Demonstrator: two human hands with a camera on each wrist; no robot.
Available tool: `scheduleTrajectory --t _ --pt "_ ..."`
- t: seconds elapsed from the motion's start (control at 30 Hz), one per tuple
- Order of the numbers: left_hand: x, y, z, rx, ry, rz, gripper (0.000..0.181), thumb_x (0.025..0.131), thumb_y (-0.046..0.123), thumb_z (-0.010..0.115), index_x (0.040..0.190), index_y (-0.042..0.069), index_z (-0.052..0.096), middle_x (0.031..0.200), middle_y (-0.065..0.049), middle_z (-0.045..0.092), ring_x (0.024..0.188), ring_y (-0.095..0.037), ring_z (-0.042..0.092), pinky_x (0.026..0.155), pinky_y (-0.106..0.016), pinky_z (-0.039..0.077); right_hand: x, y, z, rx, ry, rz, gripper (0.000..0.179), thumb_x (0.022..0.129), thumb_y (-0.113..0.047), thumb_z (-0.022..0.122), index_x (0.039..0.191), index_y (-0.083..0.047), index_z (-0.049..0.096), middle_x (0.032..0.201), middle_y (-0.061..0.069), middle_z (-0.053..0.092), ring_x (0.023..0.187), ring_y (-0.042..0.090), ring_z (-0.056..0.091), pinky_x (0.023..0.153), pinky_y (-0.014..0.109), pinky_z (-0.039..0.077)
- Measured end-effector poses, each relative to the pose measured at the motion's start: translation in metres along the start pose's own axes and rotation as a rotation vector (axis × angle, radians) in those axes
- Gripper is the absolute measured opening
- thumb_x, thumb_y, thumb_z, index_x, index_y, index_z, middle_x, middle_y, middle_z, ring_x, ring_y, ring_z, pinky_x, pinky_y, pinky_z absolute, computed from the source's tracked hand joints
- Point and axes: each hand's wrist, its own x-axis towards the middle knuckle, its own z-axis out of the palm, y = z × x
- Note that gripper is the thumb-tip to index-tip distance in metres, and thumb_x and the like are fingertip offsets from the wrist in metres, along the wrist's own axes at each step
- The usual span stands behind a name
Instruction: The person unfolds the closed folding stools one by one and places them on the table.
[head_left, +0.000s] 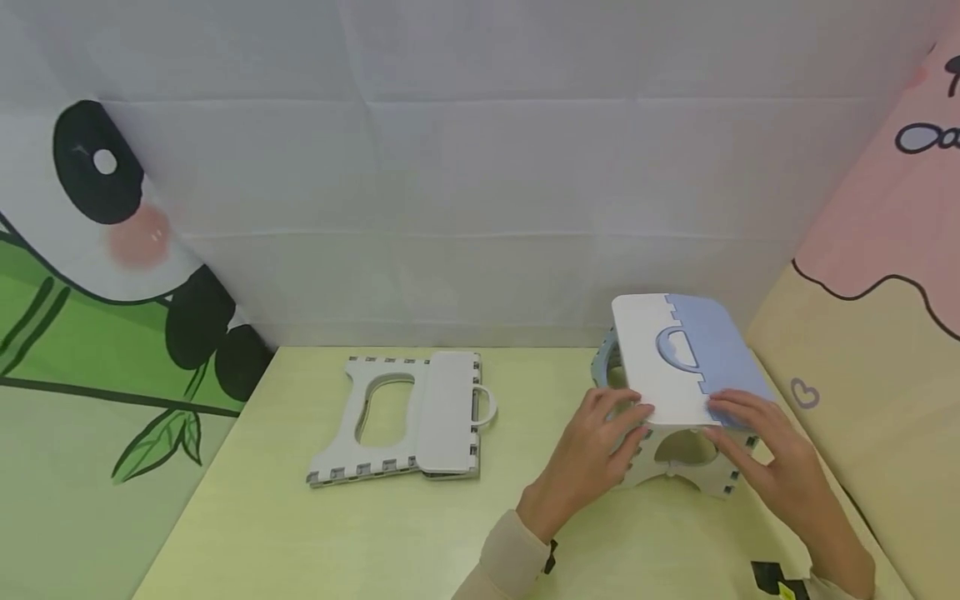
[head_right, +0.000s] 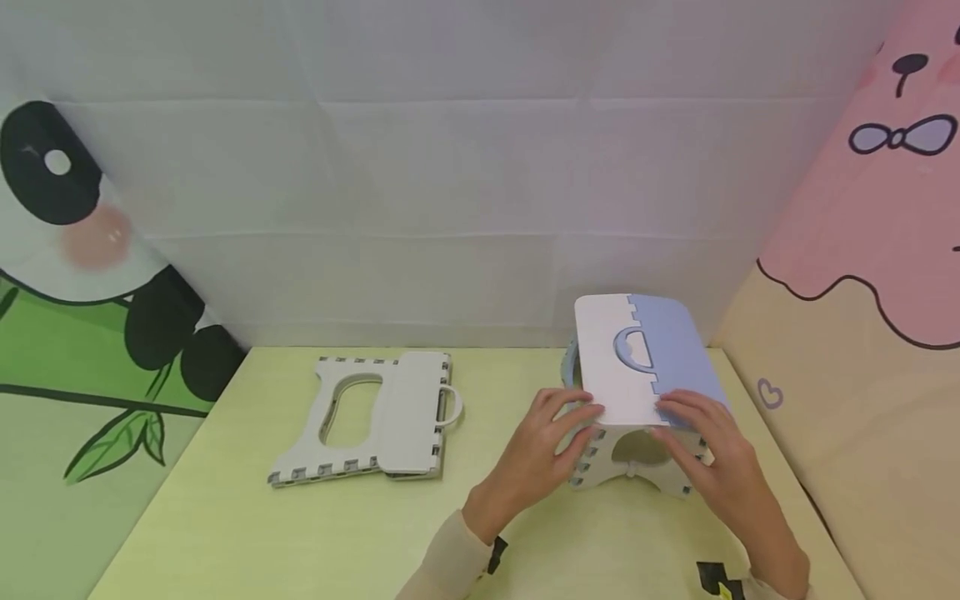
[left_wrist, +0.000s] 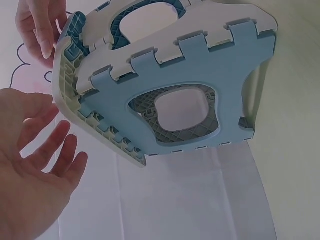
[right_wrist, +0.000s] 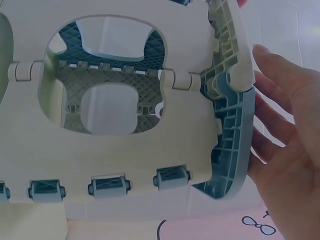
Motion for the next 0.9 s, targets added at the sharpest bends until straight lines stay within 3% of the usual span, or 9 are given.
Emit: scheduleTrajectory --t 0.4,0.9 --pt "-0.013 -0.003 -0.015 -0.053 0.043 -0.064 0.021 0.101 0.013 0.068 0.121 0.009 0.072 0.124 -0.005 0.065 0.116 -0.02 0.056 0.103 -0.023 0.046 0.006 -0.016 0.01 0.052 -0.016 -0.045 0.054 0.102 -0.043 0.062 0.111 0.009 0.07 0.117 0.021 0.067 0.126 0.015 0.056 0.11 0.019 0.04" --pt "-0.03 -0.012 -0.026 -0.011 0.057 -0.1 0.021 0.098 0.013 0.072 0.119 0.009 0.072 0.118 -0.003 0.065 0.113 -0.02 0.057 0.101 -0.026 0.048 0.025 -0.046 0.026 0.16 -0.01 -0.11 0.048 0.103 -0.035 0.063 0.108 0.012 0.069 0.114 0.022 0.067 0.123 0.018 0.058 0.108 0.02 0.043"
